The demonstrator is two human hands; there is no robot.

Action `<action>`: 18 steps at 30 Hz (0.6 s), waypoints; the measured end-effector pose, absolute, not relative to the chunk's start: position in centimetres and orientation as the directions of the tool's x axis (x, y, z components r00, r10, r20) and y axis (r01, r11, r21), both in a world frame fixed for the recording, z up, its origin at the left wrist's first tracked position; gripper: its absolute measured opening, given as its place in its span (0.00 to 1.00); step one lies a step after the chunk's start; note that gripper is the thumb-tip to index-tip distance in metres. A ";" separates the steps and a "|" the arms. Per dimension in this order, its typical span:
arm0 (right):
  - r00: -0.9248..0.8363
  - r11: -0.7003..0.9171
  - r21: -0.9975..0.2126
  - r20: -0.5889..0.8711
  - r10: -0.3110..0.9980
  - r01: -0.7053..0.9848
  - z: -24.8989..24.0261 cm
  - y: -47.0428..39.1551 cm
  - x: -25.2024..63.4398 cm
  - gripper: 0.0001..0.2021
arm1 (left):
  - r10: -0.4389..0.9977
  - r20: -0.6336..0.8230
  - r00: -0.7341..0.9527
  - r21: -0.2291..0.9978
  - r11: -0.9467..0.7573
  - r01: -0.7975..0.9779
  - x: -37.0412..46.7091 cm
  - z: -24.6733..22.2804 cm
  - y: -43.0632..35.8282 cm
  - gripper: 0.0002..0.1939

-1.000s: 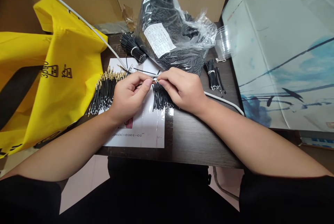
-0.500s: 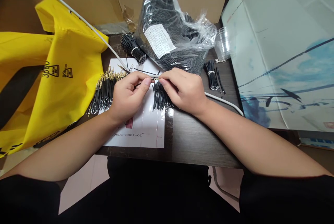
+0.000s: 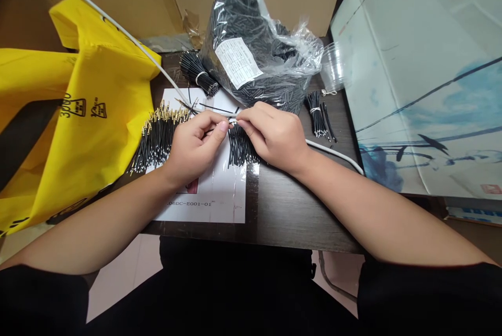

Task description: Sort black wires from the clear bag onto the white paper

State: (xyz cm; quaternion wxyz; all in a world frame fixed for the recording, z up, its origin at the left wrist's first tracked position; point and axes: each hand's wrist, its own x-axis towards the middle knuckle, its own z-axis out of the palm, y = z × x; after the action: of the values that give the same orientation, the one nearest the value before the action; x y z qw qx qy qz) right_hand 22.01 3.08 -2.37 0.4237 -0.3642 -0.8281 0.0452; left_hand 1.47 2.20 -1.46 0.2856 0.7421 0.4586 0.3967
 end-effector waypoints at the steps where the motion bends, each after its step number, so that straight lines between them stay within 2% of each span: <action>1: -0.383 0.730 -0.373 0.666 0.640 0.572 -2.4 3.1 22.0 0.09 | 0.905 0.331 0.268 0.777 -0.423 0.467 1.5 -1.4 2.1 0.10; 7: -0.416 0.756 -0.357 0.667 0.618 0.549 -2.5 3.1 21.9 0.10 | 0.896 0.328 0.299 0.771 -0.437 0.463 1.5 -1.2 1.9 0.09; 11: -0.387 0.780 -0.407 0.699 0.601 0.475 -2.3 3.1 21.9 0.14 | 0.890 0.331 0.315 0.775 -0.447 0.447 1.6 -1.5 1.9 0.08; 18: -0.272 0.764 -0.492 0.734 0.622 0.418 -1.9 2.7 21.8 0.13 | 0.885 0.338 0.322 0.773 -0.456 0.441 1.6 -1.4 1.5 0.08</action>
State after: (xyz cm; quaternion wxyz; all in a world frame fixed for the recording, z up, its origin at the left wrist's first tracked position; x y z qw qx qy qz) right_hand 21.77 2.66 -1.94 0.5059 -0.3286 -0.7911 0.1008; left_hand 1.64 1.54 -1.39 0.2868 0.7607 0.4358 0.3863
